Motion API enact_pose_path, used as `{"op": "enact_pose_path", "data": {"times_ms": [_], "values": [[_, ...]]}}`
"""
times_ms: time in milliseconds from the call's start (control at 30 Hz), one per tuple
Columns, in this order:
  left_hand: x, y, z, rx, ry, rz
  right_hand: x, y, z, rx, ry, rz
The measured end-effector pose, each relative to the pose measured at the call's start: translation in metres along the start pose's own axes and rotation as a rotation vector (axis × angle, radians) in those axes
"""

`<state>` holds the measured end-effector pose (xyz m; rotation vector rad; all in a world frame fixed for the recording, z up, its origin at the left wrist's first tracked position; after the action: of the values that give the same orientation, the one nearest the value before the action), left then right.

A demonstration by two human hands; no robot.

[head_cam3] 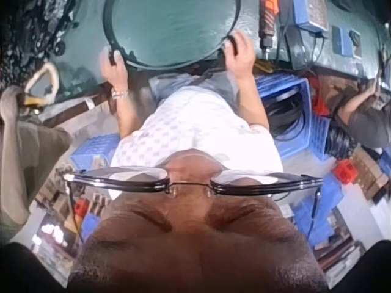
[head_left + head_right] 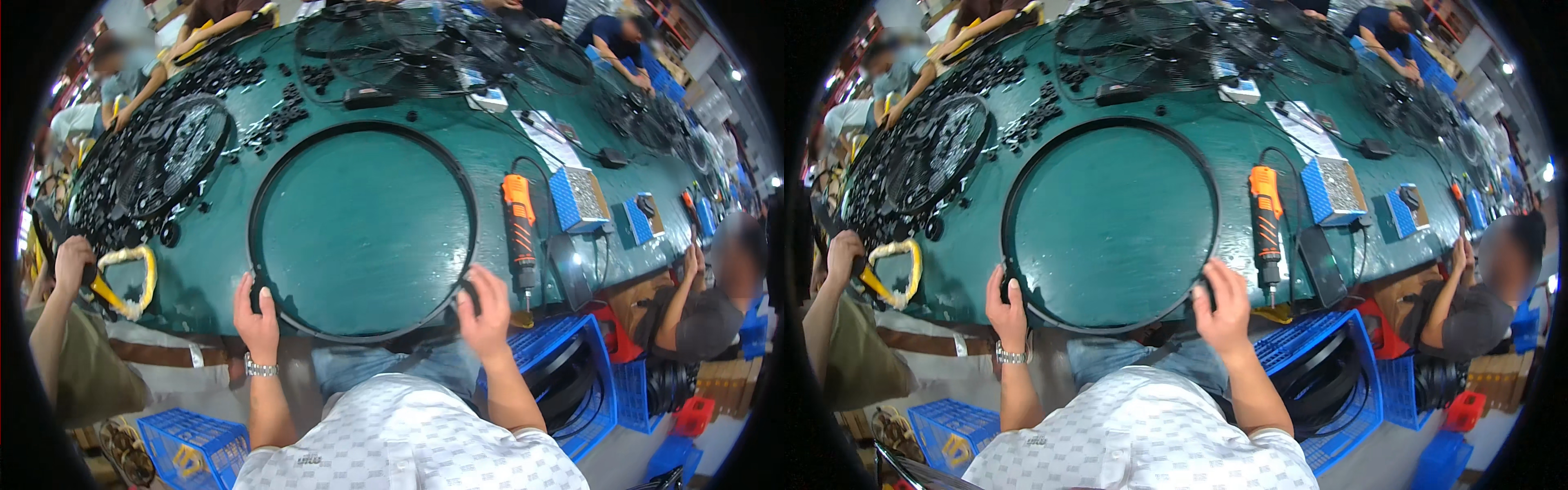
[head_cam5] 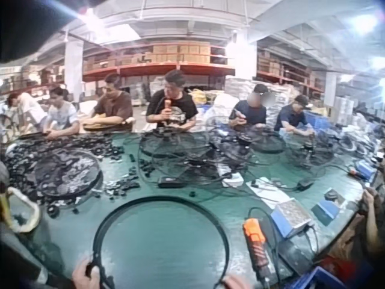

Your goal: Assembling industrial or commercial fans by putting together the outer mesh grill, ring clips, and inner components using tools.

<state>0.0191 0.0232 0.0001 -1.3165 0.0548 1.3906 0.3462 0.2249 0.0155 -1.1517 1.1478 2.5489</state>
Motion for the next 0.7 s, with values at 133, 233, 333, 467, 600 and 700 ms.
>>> {"op": "enact_pose_path", "data": {"times_ms": [133,233,333,467,600,700], "values": [[-0.003,0.007,-0.002,-0.049,0.064,0.010,0.006,-0.011,0.021,0.145,-0.037,-0.080],[-0.004,0.011,-0.002,-0.054,0.085,0.001,0.012,-0.023,0.035,0.333,0.011,-0.044],[-0.005,0.011,-0.001,-0.011,0.079,0.040,0.017,-0.035,0.042,0.398,0.039,0.027],[-0.005,0.011,-0.001,-0.028,0.070,0.006,0.027,-0.041,0.040,0.222,-0.078,-0.052],[-0.003,0.015,-0.001,-0.066,0.055,-0.034,0.028,-0.042,0.026,0.383,-0.100,0.206],[-0.003,0.017,0.000,-0.083,0.066,-0.113,0.026,-0.031,0.018,0.339,-0.119,0.200]]}}
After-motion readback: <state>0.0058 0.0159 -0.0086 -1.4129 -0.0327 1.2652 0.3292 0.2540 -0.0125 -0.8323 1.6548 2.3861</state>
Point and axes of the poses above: each hand's wrist, its own z-axis towards the middle knuckle, its own x-axis out of the palm, y = z × x, the point moved 2 cm from there along z, towards the middle knuckle, and after that the axes turned 13 degrees about y, right-handed, at the moved point
